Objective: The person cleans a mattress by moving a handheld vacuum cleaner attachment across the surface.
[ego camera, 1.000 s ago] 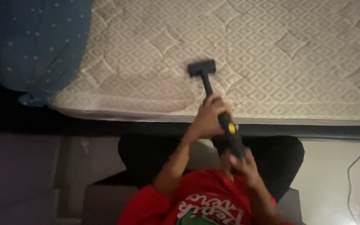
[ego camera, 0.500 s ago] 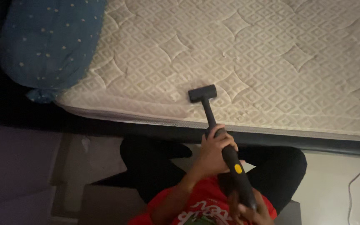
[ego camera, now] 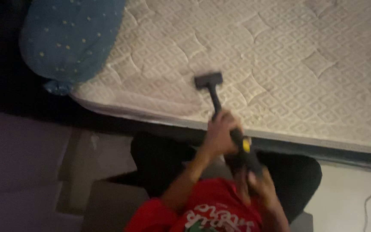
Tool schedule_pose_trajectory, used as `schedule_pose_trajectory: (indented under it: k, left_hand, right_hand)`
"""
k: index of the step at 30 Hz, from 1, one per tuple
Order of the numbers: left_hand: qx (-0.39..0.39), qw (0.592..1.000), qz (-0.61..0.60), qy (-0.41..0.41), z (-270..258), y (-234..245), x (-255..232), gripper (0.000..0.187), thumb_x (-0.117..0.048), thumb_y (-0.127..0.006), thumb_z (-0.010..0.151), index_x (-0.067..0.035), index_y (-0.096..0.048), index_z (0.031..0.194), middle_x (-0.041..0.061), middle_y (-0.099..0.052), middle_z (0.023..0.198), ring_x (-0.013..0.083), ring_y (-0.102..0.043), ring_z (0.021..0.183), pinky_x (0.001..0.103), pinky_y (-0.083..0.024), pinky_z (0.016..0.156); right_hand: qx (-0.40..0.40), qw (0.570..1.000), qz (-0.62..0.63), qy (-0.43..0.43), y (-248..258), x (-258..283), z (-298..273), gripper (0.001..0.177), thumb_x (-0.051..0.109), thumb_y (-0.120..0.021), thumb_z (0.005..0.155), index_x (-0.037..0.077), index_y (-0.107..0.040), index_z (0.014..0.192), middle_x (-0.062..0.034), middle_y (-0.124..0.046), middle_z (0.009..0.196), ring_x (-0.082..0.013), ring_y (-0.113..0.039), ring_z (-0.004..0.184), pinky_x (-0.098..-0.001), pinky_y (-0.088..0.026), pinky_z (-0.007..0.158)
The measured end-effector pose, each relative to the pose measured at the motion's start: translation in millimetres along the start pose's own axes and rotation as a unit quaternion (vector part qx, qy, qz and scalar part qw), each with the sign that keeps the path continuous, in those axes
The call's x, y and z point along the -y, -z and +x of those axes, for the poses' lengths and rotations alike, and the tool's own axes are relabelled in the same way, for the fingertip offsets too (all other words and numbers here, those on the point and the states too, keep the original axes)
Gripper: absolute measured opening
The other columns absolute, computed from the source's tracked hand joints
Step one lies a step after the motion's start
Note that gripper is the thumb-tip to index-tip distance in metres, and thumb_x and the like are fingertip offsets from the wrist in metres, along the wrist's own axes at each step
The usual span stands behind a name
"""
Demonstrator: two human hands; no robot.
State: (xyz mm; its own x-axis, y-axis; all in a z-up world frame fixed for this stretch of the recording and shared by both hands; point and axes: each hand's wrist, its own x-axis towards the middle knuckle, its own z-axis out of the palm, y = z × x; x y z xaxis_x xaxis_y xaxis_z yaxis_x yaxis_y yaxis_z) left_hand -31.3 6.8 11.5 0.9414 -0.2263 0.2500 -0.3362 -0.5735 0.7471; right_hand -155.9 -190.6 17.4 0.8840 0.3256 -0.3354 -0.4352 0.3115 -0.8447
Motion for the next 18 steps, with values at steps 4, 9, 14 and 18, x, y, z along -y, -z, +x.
schedule_pose_trajectory:
  k: [4,9,14,18]
  left_hand:
    - [0.040,0.998,-0.026,0.030,-47.6,12.2,-29.7,0.040,-0.052,-0.086,0.074,-0.020,-0.070,0.091,0.002,-0.068,0.115,0.0385,-0.041,0.148,0.069,-0.032,0.105]
    - [0.028,1.000,0.009,-0.002,-22.4,8.6,9.4,0.042,-0.051,-0.088,0.070,-0.020,-0.071,0.092,0.002,-0.068,0.115,0.0382,-0.041,0.142,0.068,-0.030,0.112]
    - [0.031,0.996,0.047,0.066,30.0,10.0,57.4,0.041,-0.041,-0.084,0.066,-0.024,-0.072,0.100,-0.001,-0.067,0.124,0.0331,-0.042,0.145,0.061,-0.035,0.105]
    - [0.016,0.997,0.037,0.064,18.4,14.2,34.8,0.041,-0.046,-0.086,0.065,-0.022,-0.072,0.094,-0.002,-0.067,0.119,0.0349,-0.040,0.144,0.066,-0.032,0.105]
  right_hand:
    - [0.042,0.997,-0.041,-0.048,9.1,-32.0,-40.8,0.046,0.049,-0.074,0.082,0.004,-0.066,0.083,-0.0094,-0.065,0.059,-0.0205,-0.063,0.048,-0.0313,-0.049,0.045]
    - [0.056,0.998,0.008,-0.029,-20.1,-8.4,-3.8,0.047,0.047,-0.066,0.090,0.003,-0.063,0.073,-0.0079,-0.059,0.052,-0.0173,-0.052,0.037,-0.0296,-0.040,0.036]
    - [0.133,0.989,0.033,0.049,-30.3,27.3,83.0,0.051,0.047,-0.059,0.100,0.006,-0.061,0.070,-0.0070,-0.059,0.053,-0.0143,-0.050,0.037,-0.0281,-0.037,0.036]
    - [0.130,0.991,0.006,0.038,-14.3,15.8,60.7,0.052,0.048,-0.060,0.099,0.004,-0.063,0.072,-0.0068,-0.059,0.052,-0.0147,-0.051,0.037,-0.0286,-0.038,0.037]
